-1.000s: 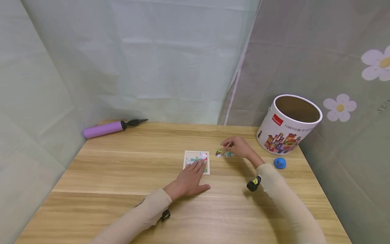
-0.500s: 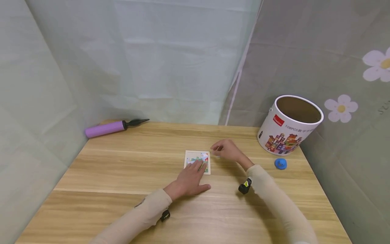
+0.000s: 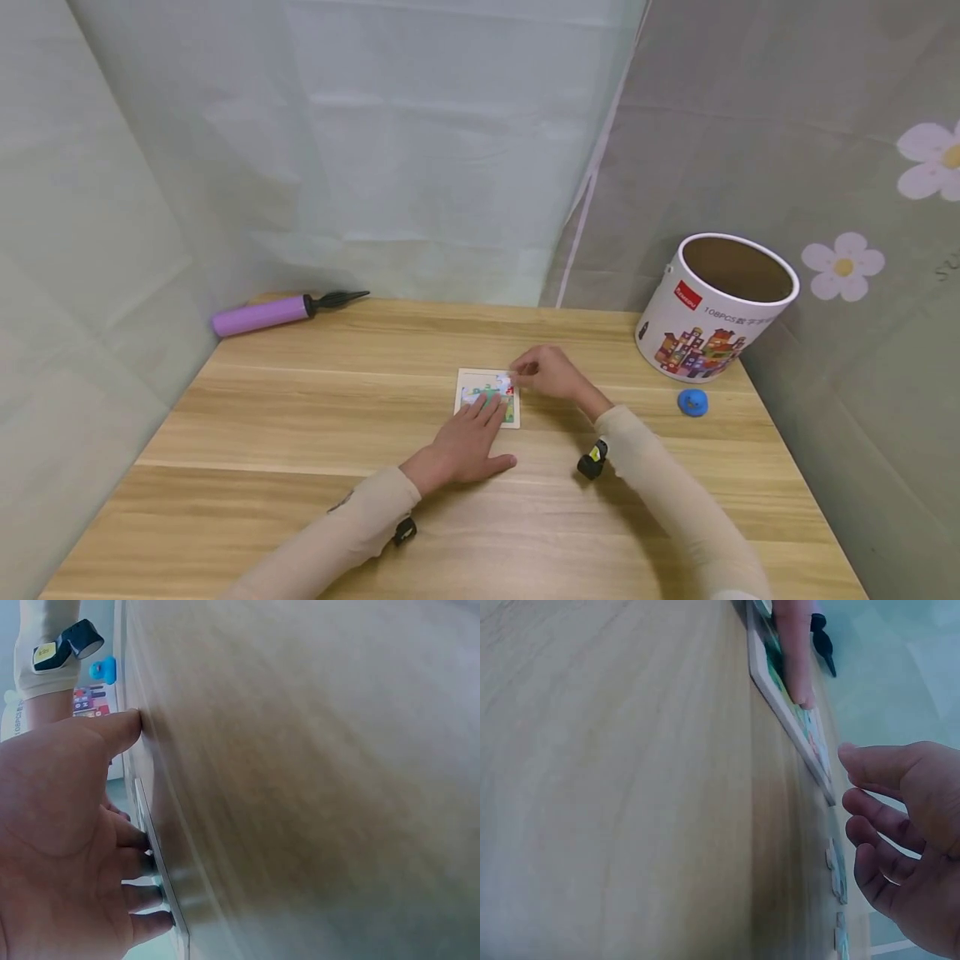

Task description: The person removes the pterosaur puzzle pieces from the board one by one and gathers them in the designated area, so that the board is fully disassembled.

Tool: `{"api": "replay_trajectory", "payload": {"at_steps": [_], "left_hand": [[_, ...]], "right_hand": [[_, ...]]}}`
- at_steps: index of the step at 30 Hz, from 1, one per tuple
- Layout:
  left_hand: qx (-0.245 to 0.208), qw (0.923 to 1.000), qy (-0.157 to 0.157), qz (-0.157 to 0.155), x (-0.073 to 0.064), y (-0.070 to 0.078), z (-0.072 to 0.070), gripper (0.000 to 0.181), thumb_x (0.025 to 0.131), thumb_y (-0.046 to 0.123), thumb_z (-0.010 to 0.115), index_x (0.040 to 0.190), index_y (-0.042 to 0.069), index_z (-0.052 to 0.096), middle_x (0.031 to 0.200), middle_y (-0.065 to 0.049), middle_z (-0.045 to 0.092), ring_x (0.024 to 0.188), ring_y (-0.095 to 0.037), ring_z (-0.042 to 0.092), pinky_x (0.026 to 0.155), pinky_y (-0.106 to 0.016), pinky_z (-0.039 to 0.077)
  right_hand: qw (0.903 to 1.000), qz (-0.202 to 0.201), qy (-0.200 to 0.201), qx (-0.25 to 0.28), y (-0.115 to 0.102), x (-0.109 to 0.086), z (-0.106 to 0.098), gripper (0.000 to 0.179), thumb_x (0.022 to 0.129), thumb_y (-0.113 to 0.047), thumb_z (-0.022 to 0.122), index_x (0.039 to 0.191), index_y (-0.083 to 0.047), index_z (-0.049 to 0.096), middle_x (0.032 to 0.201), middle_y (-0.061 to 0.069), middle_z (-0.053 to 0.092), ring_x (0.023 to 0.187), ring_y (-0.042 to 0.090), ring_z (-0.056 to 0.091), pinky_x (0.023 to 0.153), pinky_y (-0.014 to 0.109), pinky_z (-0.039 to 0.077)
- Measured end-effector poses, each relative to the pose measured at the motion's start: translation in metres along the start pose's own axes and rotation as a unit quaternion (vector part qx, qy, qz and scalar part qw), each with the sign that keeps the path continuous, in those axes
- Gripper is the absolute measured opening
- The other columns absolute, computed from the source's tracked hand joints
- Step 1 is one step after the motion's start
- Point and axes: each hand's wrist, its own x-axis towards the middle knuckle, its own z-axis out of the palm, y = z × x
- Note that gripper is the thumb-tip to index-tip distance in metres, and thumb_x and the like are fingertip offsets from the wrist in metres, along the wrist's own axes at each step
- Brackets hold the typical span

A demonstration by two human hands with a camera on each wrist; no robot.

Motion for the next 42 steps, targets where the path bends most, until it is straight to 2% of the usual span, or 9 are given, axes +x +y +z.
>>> {"api": "replay_trajectory", "payload": {"at_steps": [5, 18, 25, 31, 42], "left_hand": [[0.001, 1.0000, -0.001, 0.002, -0.0001, -0.0003, -0.0011, 0.088, 0.102, 0.061, 0.047, 0.161, -0.001, 0.024, 0.169, -0.018, 0.019, 0.156, -0.036, 0.017, 0.125, -0.048, 0.022], [0.015, 0.9998, 0.005, 0.007, 0.0002, -0.0004, -0.0004, 0.090, 0.102, 0.062, 0.047, 0.160, -0.002, 0.025, 0.168, -0.019, 0.021, 0.155, -0.036, 0.020, 0.124, -0.049, 0.025], [0.026, 0.9996, 0.003, 0.006, -0.0005, 0.0006, -0.0016, 0.089, 0.102, 0.062, 0.046, 0.160, -0.001, 0.025, 0.168, -0.018, 0.022, 0.155, -0.035, 0.021, 0.124, -0.050, 0.026], [0.013, 0.9999, 0.005, 0.007, -0.0018, 0.0014, -0.0029, 0.087, 0.102, 0.059, 0.049, 0.159, -0.002, 0.027, 0.167, -0.019, 0.024, 0.155, -0.036, 0.022, 0.123, -0.050, 0.026], [0.007, 0.9999, 0.009, 0.011, -0.0014, 0.0003, -0.0026, 0.087, 0.102, 0.059, 0.049, 0.159, -0.004, 0.027, 0.167, -0.020, 0.023, 0.155, -0.037, 0.022, 0.124, -0.049, 0.025]], "right_hand": [[0.9997, 0.016, 0.001, -0.017, -0.0037, 0.0006, 0.0036, 0.012, 0.089, -0.019, 0.081, 0.099, -0.012, 0.081, 0.095, -0.001, 0.076, 0.082, 0.010, 0.067, 0.075, 0.029, 0.057], [0.9986, 0.006, 0.002, -0.053, -0.0018, 0.0021, 0.0086, 0.020, 0.084, -0.023, 0.086, 0.100, -0.012, 0.082, 0.089, -0.004, 0.071, 0.077, 0.008, 0.059, 0.071, 0.028, 0.051], [0.9990, 0.008, -0.002, -0.045, -0.0039, 0.0022, 0.0082, 0.014, 0.084, -0.022, 0.086, 0.095, -0.014, 0.082, 0.089, -0.005, 0.069, 0.078, 0.008, 0.058, 0.071, 0.028, 0.050], [0.9990, 0.016, -0.011, -0.040, -0.0061, 0.0040, 0.0084, 0.017, 0.083, -0.022, 0.087, 0.097, -0.015, 0.080, 0.088, -0.006, 0.069, 0.076, 0.008, 0.059, 0.071, 0.028, 0.051], [0.9989, -0.021, -0.028, -0.030, -0.0077, 0.0071, 0.0093, 0.015, 0.089, -0.018, 0.081, 0.103, -0.014, 0.081, 0.101, -0.002, 0.072, 0.084, 0.009, 0.061, 0.075, 0.029, 0.052]]}}
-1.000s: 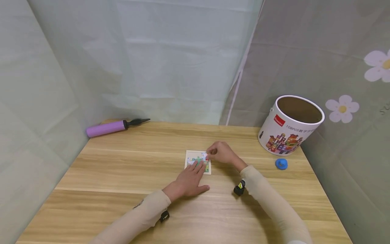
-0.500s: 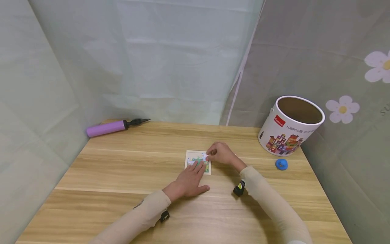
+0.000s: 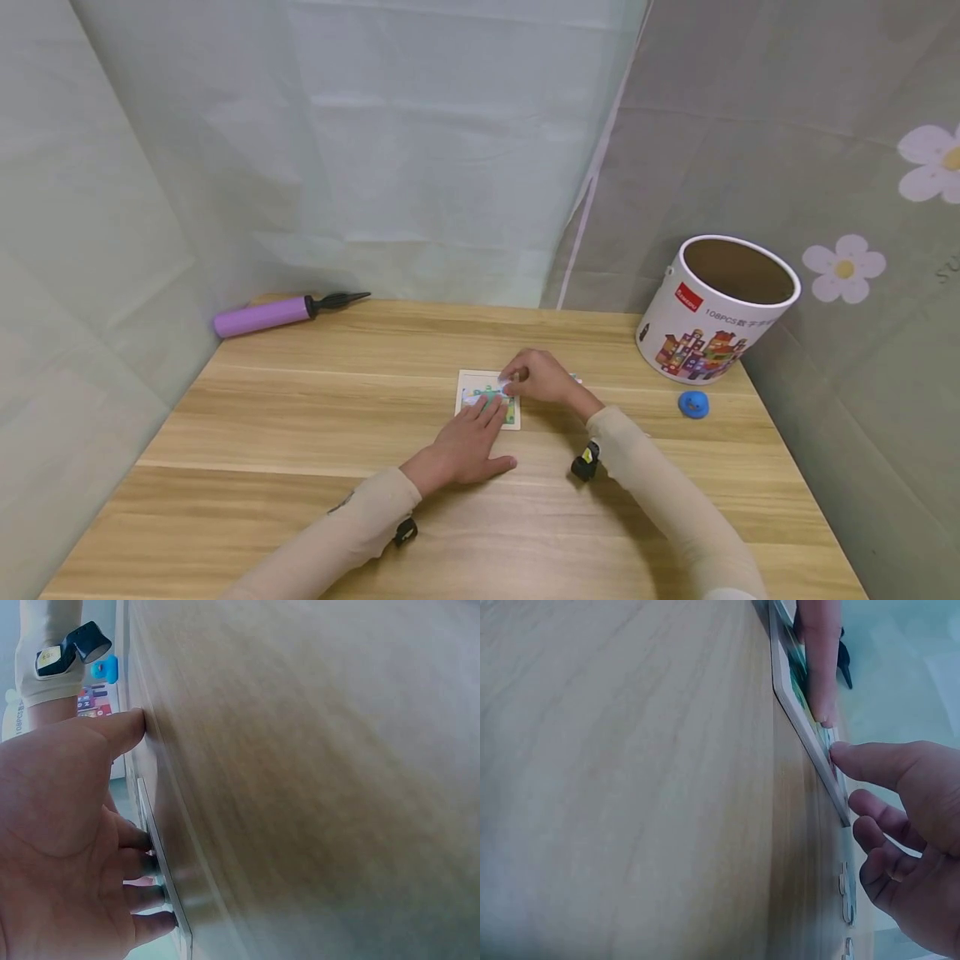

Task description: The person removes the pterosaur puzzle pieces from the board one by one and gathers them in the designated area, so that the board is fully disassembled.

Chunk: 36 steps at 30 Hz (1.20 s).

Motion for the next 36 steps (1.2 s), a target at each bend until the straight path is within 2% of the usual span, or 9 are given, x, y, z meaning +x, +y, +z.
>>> {"api": "replay_trajectory", "payload": {"at_steps": [5, 16, 25, 31, 36], "left_hand": [[0.006, 1.0000, 0.002, 0.001, 0.001, 0.000, 0.000, 0.087, 0.102, 0.059, 0.049, 0.159, -0.004, 0.028, 0.167, -0.020, 0.023, 0.154, -0.037, 0.023, 0.124, -0.049, 0.025], [0.008, 0.9999, 0.005, 0.004, 0.001, 0.000, -0.001, 0.087, 0.102, 0.058, 0.049, 0.159, -0.004, 0.028, 0.167, -0.021, 0.023, 0.154, -0.037, 0.022, 0.124, -0.048, 0.025], [0.008, 1.0000, 0.002, 0.003, 0.001, 0.000, 0.000, 0.087, 0.102, 0.058, 0.050, 0.158, -0.004, 0.028, 0.167, -0.021, 0.024, 0.154, -0.037, 0.022, 0.124, -0.049, 0.025], [0.002, 0.9999, -0.009, -0.007, 0.001, -0.001, 0.001, 0.087, 0.102, 0.060, 0.047, 0.160, -0.001, 0.026, 0.168, -0.018, 0.021, 0.155, -0.036, 0.019, 0.125, -0.049, 0.023], [-0.003, 1.0000, -0.006, -0.006, 0.000, 0.000, 0.002, 0.088, 0.102, 0.060, 0.048, 0.160, -0.001, 0.027, 0.168, -0.018, 0.021, 0.155, -0.037, 0.020, 0.124, -0.050, 0.024]], "right_hand": [[0.9995, -0.026, -0.018, 0.007, -0.001, 0.000, 0.000, 0.013, 0.093, -0.014, 0.076, 0.105, -0.014, 0.081, 0.107, 0.001, 0.070, 0.089, 0.013, 0.061, 0.077, 0.030, 0.053], [0.9987, -0.032, -0.039, -0.009, -0.003, 0.001, -0.001, 0.013, 0.094, -0.012, 0.073, 0.104, -0.013, 0.081, 0.111, 0.003, 0.065, 0.089, 0.014, 0.056, 0.077, 0.031, 0.049], [0.9995, -0.028, -0.016, -0.001, -0.006, 0.003, 0.002, 0.014, 0.091, -0.005, 0.074, 0.094, -0.016, 0.080, 0.107, 0.001, 0.072, 0.098, 0.015, 0.064, 0.085, 0.035, 0.054], [0.9996, -0.001, 0.008, 0.026, -0.010, 0.003, 0.000, 0.012, 0.096, -0.003, 0.070, 0.094, -0.013, 0.075, 0.100, 0.000, 0.075, 0.098, 0.017, 0.069, 0.089, 0.037, 0.057], [0.9984, -0.002, 0.010, 0.055, -0.011, 0.002, -0.006, 0.010, 0.095, -0.001, 0.070, 0.101, -0.009, 0.071, 0.098, 0.004, 0.074, 0.096, 0.018, 0.070, 0.088, 0.037, 0.058]]}}
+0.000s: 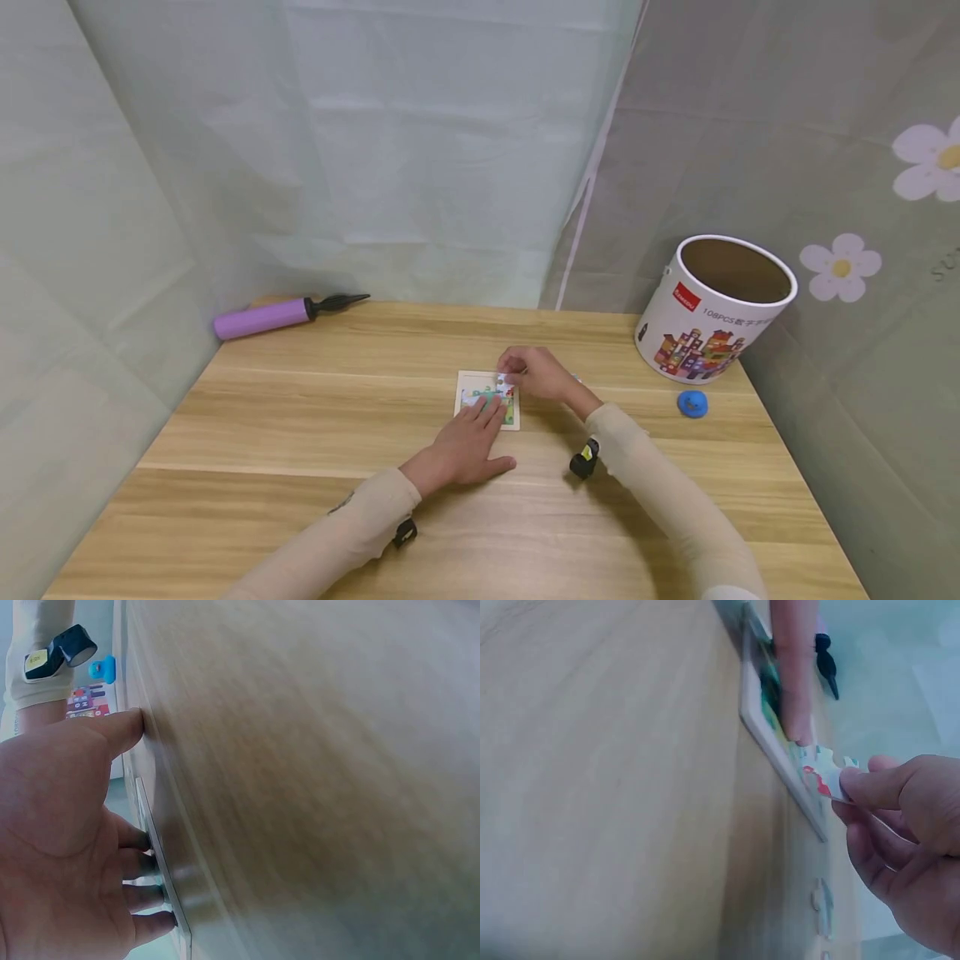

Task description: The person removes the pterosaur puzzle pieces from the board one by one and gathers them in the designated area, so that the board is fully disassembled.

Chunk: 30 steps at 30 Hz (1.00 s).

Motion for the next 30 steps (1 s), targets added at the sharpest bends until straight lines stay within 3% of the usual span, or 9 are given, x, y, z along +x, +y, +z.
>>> {"api": "replay_trajectory", "payload": {"at_steps": [4, 11, 19, 30], "left_hand": [[0.002, 1.0000, 0.003, 0.002, 0.000, 0.000, 0.000, 0.087, 0.101, 0.060, 0.049, 0.160, -0.001, 0.027, 0.168, -0.018, 0.022, 0.155, -0.036, 0.020, 0.124, -0.050, 0.024], [0.002, 1.0000, 0.007, 0.003, 0.001, 0.000, 0.001, 0.087, 0.101, 0.060, 0.049, 0.160, -0.001, 0.028, 0.167, -0.018, 0.024, 0.154, -0.037, 0.022, 0.124, -0.050, 0.025], [0.002, 1.0000, 0.002, -0.002, 0.001, 0.000, 0.001, 0.087, 0.102, 0.060, 0.048, 0.161, 0.000, 0.026, 0.168, -0.018, 0.022, 0.155, -0.036, 0.021, 0.124, -0.048, 0.025], [0.014, 0.9997, 0.017, 0.004, 0.003, -0.003, 0.008, 0.089, 0.101, 0.064, 0.044, 0.161, 0.001, 0.026, 0.168, -0.017, 0.022, 0.155, -0.035, 0.021, 0.124, -0.047, 0.024]], "right_hand": [[1.0000, -0.006, 0.005, 0.005, 0.001, -0.003, -0.008, 0.013, 0.093, -0.003, 0.073, 0.106, -0.006, 0.072, 0.097, 0.005, 0.075, 0.092, 0.018, 0.071, 0.085, 0.035, 0.059], [0.9996, 0.021, 0.019, -0.002, 0.008, -0.017, -0.025, 0.009, 0.094, -0.008, 0.073, 0.103, -0.008, 0.076, 0.098, 0.005, 0.076, 0.086, 0.018, 0.073, 0.073, 0.031, 0.060], [0.9983, 0.031, 0.042, -0.027, 0.019, -0.037, -0.045, 0.010, 0.094, -0.011, 0.074, 0.102, -0.009, 0.079, 0.098, 0.004, 0.077, 0.089, 0.019, 0.072, 0.082, 0.040, 0.060], [0.9964, 0.039, 0.068, -0.034, 0.040, -0.064, -0.069, 0.010, 0.093, -0.008, 0.074, 0.101, -0.005, 0.079, 0.095, 0.008, 0.077, 0.084, 0.020, 0.073, 0.076, 0.037, 0.059]]}}
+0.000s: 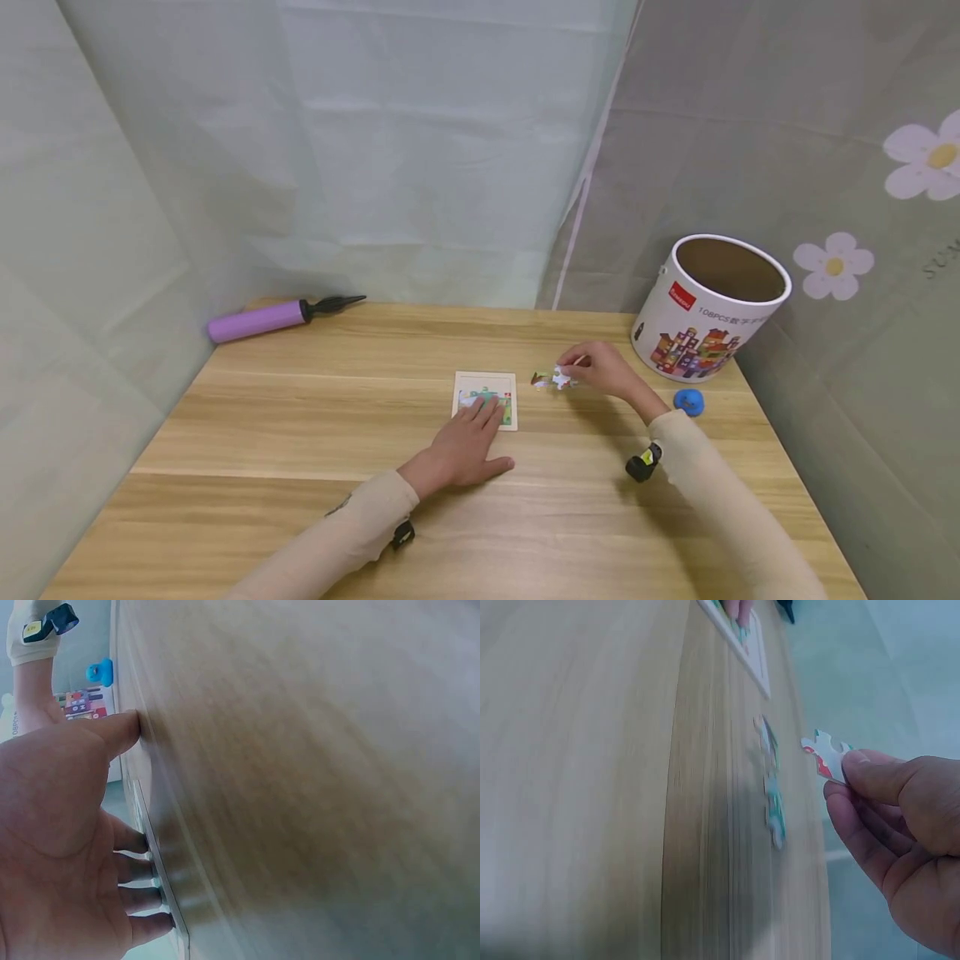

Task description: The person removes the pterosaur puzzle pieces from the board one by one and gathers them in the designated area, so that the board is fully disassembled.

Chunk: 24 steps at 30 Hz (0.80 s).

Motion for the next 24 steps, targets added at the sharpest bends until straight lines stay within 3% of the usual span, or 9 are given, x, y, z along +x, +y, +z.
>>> {"api": "replay_trajectory", "payload": {"at_steps": [10, 15, 24], "left_hand": [[-0.005, 1.0000, 0.001, -0.002, 0.000, 0.000, 0.000, 0.088, 0.102, 0.063, 0.046, 0.161, 0.002, 0.026, 0.168, -0.017, 0.022, 0.155, -0.035, 0.021, 0.125, -0.047, 0.024], [-0.003, 1.0000, 0.002, -0.003, 0.000, 0.000, 0.001, 0.088, 0.101, 0.063, 0.045, 0.161, 0.002, 0.026, 0.168, -0.017, 0.022, 0.155, -0.035, 0.021, 0.125, -0.047, 0.024], [-0.010, 0.9999, 0.003, 0.006, 0.000, -0.001, 0.000, 0.087, 0.102, 0.060, 0.048, 0.160, -0.001, 0.027, 0.167, -0.020, 0.023, 0.155, -0.038, 0.021, 0.124, -0.049, 0.025]], "right_hand": [[0.9998, 0.001, 0.016, -0.012, 0.023, -0.014, -0.016, 0.008, 0.091, -0.003, 0.074, 0.096, -0.003, 0.080, 0.096, 0.010, 0.078, 0.083, 0.019, 0.071, 0.074, 0.032, 0.057], [0.9998, 0.001, 0.009, -0.019, 0.030, -0.016, -0.019, 0.009, 0.092, -0.001, 0.072, 0.096, -0.003, 0.081, 0.099, 0.012, 0.078, 0.088, 0.022, 0.071, 0.077, 0.035, 0.057], [0.9995, -0.002, -0.010, -0.030, 0.040, -0.014, -0.017, 0.009, 0.091, 0.000, 0.073, 0.096, -0.002, 0.081, 0.097, 0.012, 0.078, 0.085, 0.020, 0.070, 0.072, 0.030, 0.056]]}}
